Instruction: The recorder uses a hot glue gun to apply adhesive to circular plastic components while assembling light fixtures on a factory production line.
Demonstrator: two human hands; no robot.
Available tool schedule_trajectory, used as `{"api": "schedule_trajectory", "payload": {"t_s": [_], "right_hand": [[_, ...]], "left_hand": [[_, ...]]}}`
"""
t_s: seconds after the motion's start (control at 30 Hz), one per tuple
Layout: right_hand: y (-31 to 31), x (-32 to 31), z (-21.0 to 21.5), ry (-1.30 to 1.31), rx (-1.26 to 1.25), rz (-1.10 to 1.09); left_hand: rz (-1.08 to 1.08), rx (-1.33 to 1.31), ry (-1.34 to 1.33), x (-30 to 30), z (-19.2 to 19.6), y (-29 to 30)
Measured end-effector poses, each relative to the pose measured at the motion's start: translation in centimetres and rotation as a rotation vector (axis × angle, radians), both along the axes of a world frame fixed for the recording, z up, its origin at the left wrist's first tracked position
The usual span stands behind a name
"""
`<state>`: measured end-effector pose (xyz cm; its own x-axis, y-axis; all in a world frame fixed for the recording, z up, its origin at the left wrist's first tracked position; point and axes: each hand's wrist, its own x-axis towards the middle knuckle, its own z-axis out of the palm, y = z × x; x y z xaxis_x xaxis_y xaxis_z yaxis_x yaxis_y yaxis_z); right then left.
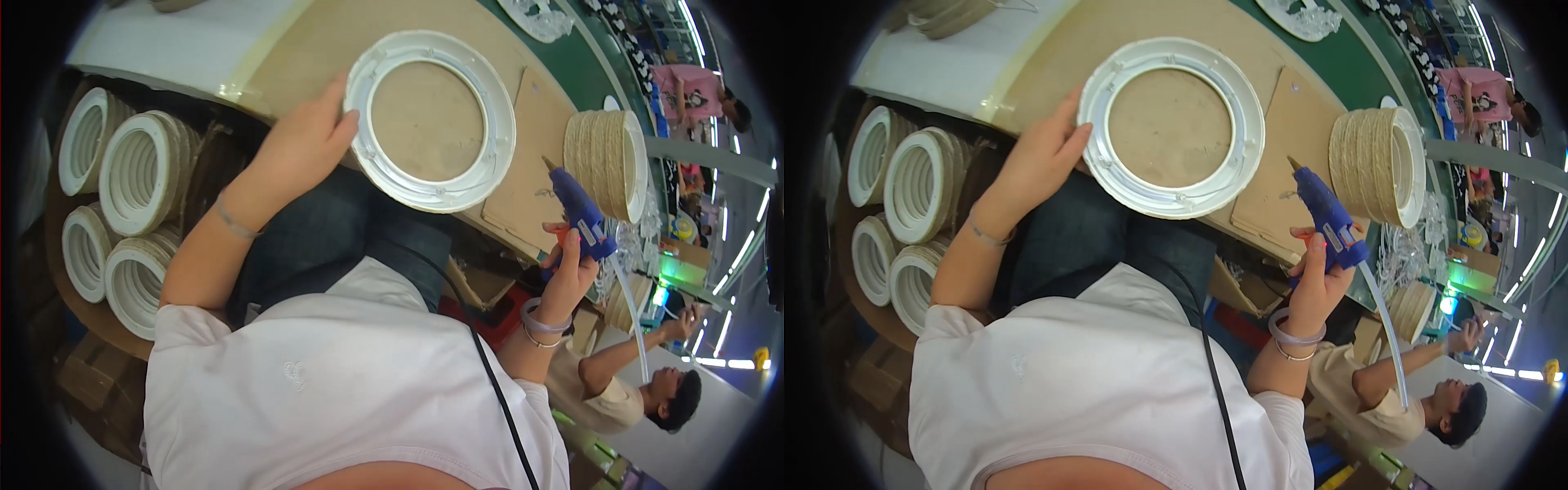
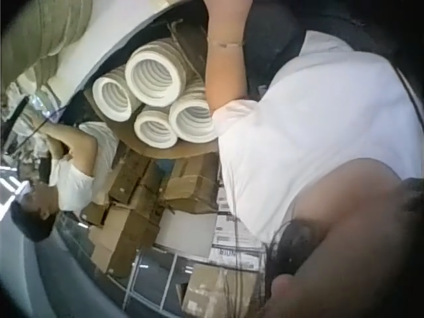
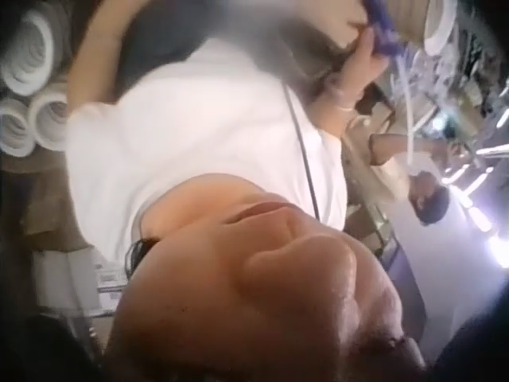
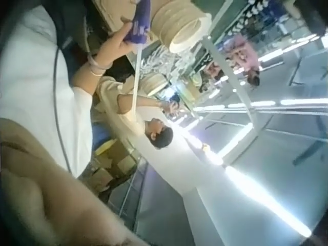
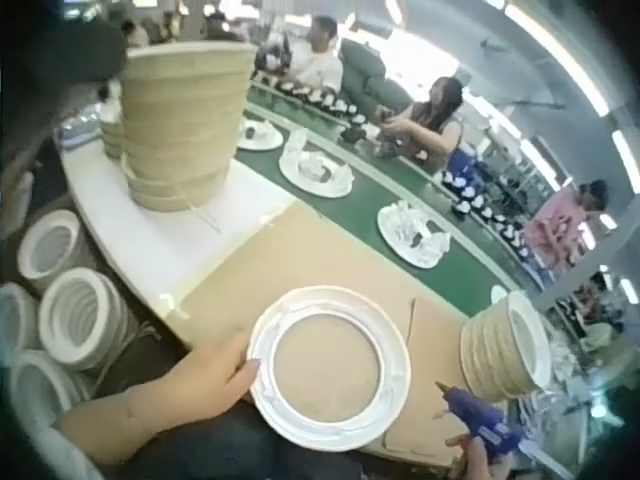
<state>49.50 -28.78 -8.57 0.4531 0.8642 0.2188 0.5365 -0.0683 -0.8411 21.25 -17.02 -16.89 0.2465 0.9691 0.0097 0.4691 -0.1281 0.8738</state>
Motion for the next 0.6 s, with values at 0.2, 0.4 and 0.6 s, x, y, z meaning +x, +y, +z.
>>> {"api": "schedule_trajectory", "payload": {"t_s": [0.2, 0.4, 0.6], "right_hand": [[-1.6, 1.4, 0.0, 0.054, 0.073, -0.030], [-1.8, 2.8, -0.1, 0.115, 0.172, -0.016], [-1.6, 2.2, 0.2, 0.142, 0.193, 0.014]], "left_hand": [[0.009, -0.044, -0.157, -1.3, 3.0, 0.2], [0.002, 0.028, -0.371, -4.3, 12.0, 2.2], [0.259, 0.312, -0.207, -10.4, 22.6, 7.3]]}}
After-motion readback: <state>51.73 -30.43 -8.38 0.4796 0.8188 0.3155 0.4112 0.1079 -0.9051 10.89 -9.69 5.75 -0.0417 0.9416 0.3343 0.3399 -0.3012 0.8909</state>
